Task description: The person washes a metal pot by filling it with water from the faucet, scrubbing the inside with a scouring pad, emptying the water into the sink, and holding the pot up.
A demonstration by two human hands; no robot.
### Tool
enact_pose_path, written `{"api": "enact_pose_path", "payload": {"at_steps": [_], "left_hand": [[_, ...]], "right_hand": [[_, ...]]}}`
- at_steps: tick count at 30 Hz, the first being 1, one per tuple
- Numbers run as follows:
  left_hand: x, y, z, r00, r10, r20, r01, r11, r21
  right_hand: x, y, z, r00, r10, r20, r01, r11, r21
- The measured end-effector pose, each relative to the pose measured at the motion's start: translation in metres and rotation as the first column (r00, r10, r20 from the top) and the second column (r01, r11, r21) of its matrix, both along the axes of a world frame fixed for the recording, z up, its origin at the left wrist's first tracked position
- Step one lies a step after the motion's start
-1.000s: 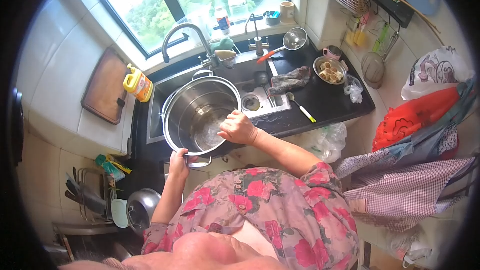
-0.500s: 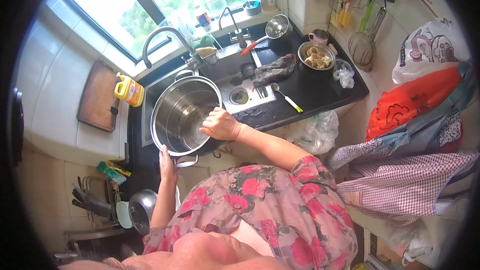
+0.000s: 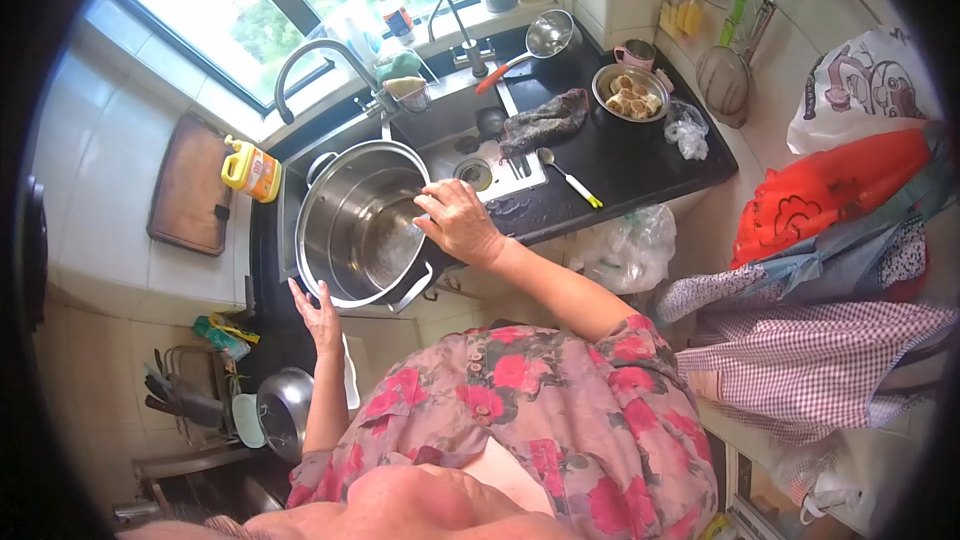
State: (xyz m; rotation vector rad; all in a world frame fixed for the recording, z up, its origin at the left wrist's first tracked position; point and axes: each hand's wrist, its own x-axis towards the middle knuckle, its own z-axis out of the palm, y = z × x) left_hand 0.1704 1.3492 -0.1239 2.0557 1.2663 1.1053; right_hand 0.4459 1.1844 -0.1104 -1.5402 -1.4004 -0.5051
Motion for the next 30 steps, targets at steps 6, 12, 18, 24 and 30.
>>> {"api": "enact_pose_path", "payload": {"at_steps": [6,12,18,24,30], "left_hand": [[0.009,0.044,0.002,0.959,-0.073,0.275,0.127,0.974,-0.185],[-0.004,0.057,0.014,0.923,-0.071,0.377,0.227,0.894,-0.387],[-0.016,0.066,0.010,0.893,-0.063,0.447,0.329,0.768,-0.549],[0.002,0.044,0.030,0.841,-0.162,0.515,0.479,0.664,-0.574],[0.028,0.027,0.001,0.724,-0.294,0.624,0.623,0.666,-0.410]], "right_hand": [[-0.027,-0.040,0.005,0.992,-0.045,-0.121,0.024,0.985,-0.172],[-0.042,-0.056,0.011,0.907,-0.143,-0.396,-0.045,0.902,-0.429],[-0.047,-0.059,0.004,0.248,-0.088,-0.965,-0.495,0.845,-0.204],[-0.055,-0.054,0.002,-0.039,-0.080,-0.996,-0.519,0.853,-0.048],[-0.063,-0.057,0.021,-0.157,-0.074,-0.985,-0.586,0.810,0.032]]}}
